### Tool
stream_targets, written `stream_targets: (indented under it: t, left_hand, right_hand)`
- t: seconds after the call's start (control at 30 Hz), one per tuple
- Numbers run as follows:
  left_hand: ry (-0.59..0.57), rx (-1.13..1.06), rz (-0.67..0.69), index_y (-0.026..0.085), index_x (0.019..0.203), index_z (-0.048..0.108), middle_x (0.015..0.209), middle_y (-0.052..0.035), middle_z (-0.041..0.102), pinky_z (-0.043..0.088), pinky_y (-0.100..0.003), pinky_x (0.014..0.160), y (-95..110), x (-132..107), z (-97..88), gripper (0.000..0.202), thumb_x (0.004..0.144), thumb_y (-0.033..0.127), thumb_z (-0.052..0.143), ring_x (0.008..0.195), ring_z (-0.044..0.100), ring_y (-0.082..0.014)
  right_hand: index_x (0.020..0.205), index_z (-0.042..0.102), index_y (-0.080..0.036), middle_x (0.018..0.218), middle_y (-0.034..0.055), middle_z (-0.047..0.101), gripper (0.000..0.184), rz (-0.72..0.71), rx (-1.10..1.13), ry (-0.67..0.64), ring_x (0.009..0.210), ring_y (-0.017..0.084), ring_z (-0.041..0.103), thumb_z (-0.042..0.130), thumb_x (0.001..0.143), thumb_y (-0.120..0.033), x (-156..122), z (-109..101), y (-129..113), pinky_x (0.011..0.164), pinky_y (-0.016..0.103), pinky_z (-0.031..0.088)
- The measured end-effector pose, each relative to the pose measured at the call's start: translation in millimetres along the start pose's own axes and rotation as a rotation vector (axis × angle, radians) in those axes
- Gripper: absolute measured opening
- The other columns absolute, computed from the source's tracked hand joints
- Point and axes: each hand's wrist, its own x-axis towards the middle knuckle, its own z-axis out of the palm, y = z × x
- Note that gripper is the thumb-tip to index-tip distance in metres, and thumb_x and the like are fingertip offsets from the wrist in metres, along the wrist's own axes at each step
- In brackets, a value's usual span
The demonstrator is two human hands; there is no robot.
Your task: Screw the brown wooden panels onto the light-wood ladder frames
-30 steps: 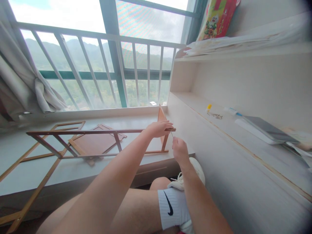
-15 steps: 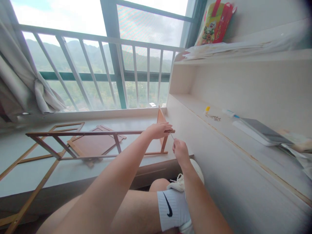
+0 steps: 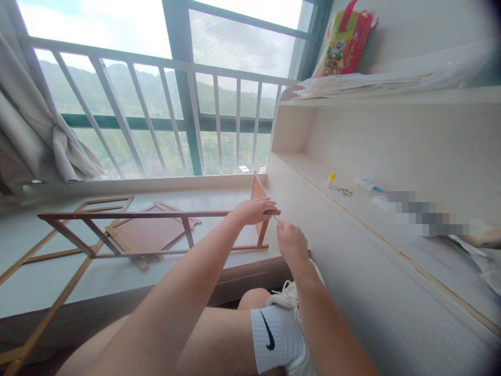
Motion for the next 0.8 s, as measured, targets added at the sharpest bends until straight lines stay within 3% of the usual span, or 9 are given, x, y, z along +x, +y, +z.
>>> stream_targets:
  t: [0.1,0.17,0.3,0.43,0.53,0.67,0.8]
  left_hand:
    - [-0.004,-0.004,-0.003,0.041,0.128,0.054,0.150,0.0120,0.042,0.039,-0.031,0.108,-0.7,0.5,0.3,0.038,0.093,0.034,0.044,0.143,0.031,-0.0168]
    - [-0.011,-0.006,0.002,0.040,0.130,0.053,0.150,0.0116,0.042,0.039,-0.031,0.108,-1.5,0.7,0.6,0.039,0.093,0.033,0.045,0.143,0.031,-0.0170]
    - [-0.005,-0.002,0.003,0.039,0.130,0.053,0.150,0.0108,0.042,0.040,-0.032,0.107,-1.2,0.5,0.4,0.039,0.093,0.033,0.045,0.143,0.031,-0.0169]
    - [0.008,0.008,-0.014,0.039,0.128,0.055,0.149,0.0116,0.043,0.040,-0.030,0.107,1.0,0.6,-0.6,0.037,0.093,0.033,0.045,0.142,0.033,-0.0171]
    - [0.008,0.017,-0.009,0.039,0.127,0.056,0.149,0.0114,0.043,0.040,-0.029,0.106,2.0,0.5,-0.5,0.036,0.093,0.033,0.044,0.142,0.033,-0.0167]
    - [-0.002,0.023,-0.017,0.041,0.133,0.050,0.151,0.0108,0.040,0.041,-0.030,0.104,3.2,-1.9,-0.8,0.041,0.092,0.037,0.046,0.141,0.035,-0.0182]
    - [0.033,0.014,-0.081,0.039,0.149,0.027,0.158,-0.0017,0.029,0.039,-0.037,0.106,7.0,-6.9,-13.0,0.066,0.089,0.045,0.052,0.135,0.043,-0.0243]
  right_hand:
    - [0.068,0.061,-0.021,0.064,0.0088,0.062,0.041,-0.011,0.140,0.023,0.059,0.018,0.055,0.037,0.096,-0.037,1.4,3.8,-0.8,0.057,0.029,0.030]
    - [0.059,0.053,-0.021,0.056,0.0054,0.056,0.041,-0.013,0.357,0.022,0.054,0.017,0.050,0.039,0.094,-0.038,1.7,9.1,-3.7,0.054,0.029,0.029]
    - [0.056,0.034,-0.024,0.042,-0.0048,0.035,0.039,0.158,1.068,-0.128,0.039,0.012,0.031,0.038,0.090,-0.042,-0.5,16.8,-14.0,0.042,0.026,0.021]
    - [0.063,0.026,-0.025,0.046,-0.0094,0.024,0.032,0.308,1.653,-0.337,0.038,0.009,0.021,0.044,0.085,-0.038,-3.2,12.1,-19.6,0.036,0.022,0.016]
    - [0.063,0.025,-0.024,0.048,-0.0094,0.023,0.032,0.310,1.790,-0.394,0.039,0.009,0.021,0.046,0.085,-0.035,-6.9,7.0,-19.8,0.036,0.020,0.018]
    - [0.063,0.029,-0.023,0.045,-0.0091,0.029,0.035,0.365,1.818,-0.355,0.037,0.008,0.024,0.050,0.086,-0.040,-24.3,3.8,-18.3,0.035,0.019,0.017]
    - [0.062,0.036,-0.022,0.043,-0.0088,0.034,0.037,0.343,1.733,-0.241,0.036,0.007,0.024,0.052,0.086,-0.045,-59.5,-5.4,-8.2,0.035,0.020,0.017]
